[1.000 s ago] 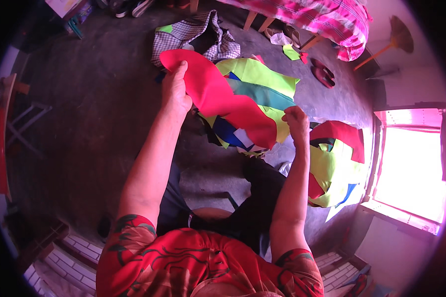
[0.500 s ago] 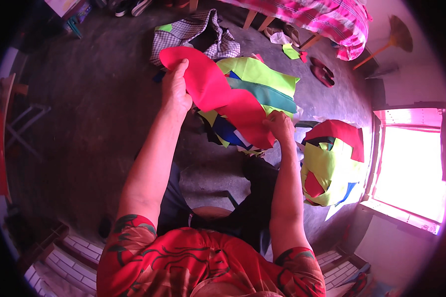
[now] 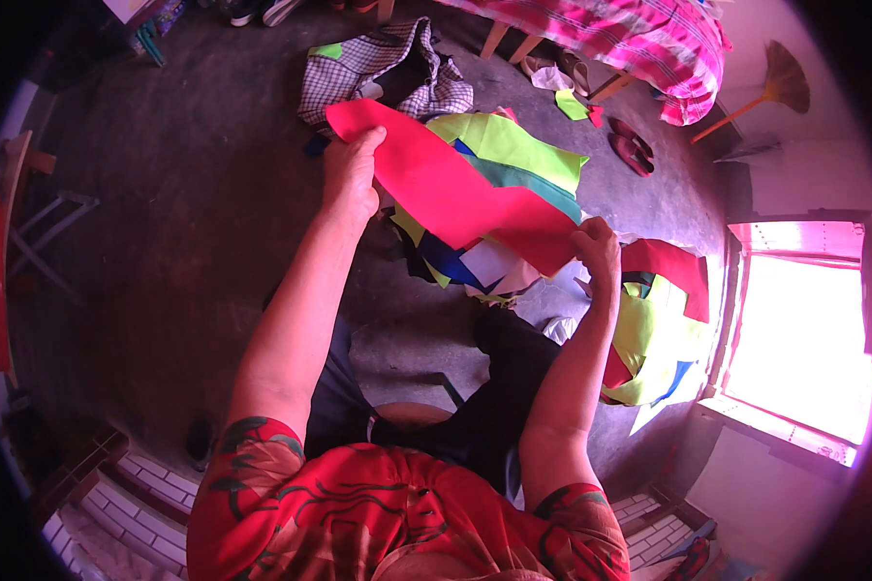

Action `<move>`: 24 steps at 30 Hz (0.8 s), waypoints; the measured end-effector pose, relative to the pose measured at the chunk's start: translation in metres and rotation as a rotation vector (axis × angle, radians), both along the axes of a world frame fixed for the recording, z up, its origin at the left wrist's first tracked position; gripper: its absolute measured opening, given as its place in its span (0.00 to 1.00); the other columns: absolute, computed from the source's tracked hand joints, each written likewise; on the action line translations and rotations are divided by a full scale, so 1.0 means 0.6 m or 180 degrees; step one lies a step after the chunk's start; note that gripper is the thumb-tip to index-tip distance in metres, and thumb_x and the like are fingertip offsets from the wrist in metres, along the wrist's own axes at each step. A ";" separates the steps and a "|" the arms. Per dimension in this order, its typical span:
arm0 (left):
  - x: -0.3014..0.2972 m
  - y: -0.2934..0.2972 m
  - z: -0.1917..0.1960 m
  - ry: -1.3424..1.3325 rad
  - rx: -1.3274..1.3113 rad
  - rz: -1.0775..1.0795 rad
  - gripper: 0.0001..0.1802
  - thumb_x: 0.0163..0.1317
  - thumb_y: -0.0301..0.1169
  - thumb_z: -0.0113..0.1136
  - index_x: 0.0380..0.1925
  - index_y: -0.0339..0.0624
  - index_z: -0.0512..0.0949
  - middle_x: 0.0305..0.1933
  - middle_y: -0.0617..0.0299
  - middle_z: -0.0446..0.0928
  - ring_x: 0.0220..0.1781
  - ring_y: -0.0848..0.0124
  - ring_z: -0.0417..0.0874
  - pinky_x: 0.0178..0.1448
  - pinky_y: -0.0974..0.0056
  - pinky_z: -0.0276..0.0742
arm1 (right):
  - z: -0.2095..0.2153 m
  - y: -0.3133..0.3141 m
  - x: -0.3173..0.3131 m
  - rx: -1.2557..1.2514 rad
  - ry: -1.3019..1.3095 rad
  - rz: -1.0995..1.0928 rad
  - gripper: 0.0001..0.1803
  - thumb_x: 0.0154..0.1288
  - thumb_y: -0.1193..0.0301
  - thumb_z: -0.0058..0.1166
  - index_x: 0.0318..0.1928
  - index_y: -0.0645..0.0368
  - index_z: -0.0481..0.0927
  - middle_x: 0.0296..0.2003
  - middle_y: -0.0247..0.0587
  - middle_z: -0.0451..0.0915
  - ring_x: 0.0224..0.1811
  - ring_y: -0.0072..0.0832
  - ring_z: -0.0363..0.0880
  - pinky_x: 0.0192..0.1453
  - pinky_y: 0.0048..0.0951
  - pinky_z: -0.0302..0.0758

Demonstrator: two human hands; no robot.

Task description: The person sits on the floor and sorts through a pile of colorful fabric pieces, picking up individual pieces, unfolding them, and placing them into separate stacks. The person handles red, green, blue, and patterned fabric pieces by hand.

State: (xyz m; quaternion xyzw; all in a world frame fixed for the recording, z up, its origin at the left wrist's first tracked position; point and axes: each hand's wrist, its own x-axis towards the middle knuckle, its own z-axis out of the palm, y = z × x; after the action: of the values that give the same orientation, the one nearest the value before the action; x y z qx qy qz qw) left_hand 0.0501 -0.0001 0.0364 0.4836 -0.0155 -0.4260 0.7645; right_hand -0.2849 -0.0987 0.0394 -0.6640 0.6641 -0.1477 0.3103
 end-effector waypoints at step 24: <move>-0.005 0.036 -0.009 -0.4774 0.2226 -0.2694 0.12 0.48 0.36 0.62 0.31 0.43 0.77 0.35 0.53 0.80 0.40 0.51 0.81 0.44 0.51 0.76 | -0.038 -0.011 -0.036 -0.0515 0.1371 -0.0171 0.14 0.50 0.70 0.52 0.40 0.52 0.76 0.44 0.51 0.77 0.45 0.47 0.78 0.46 0.41 0.75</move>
State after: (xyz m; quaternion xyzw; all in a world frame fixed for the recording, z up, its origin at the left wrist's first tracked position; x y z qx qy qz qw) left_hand 0.0469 0.0218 0.0312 0.7896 -0.5516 -0.2257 0.1463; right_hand -0.3064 -0.1054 0.0165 -0.6850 0.7184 -0.0635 0.1031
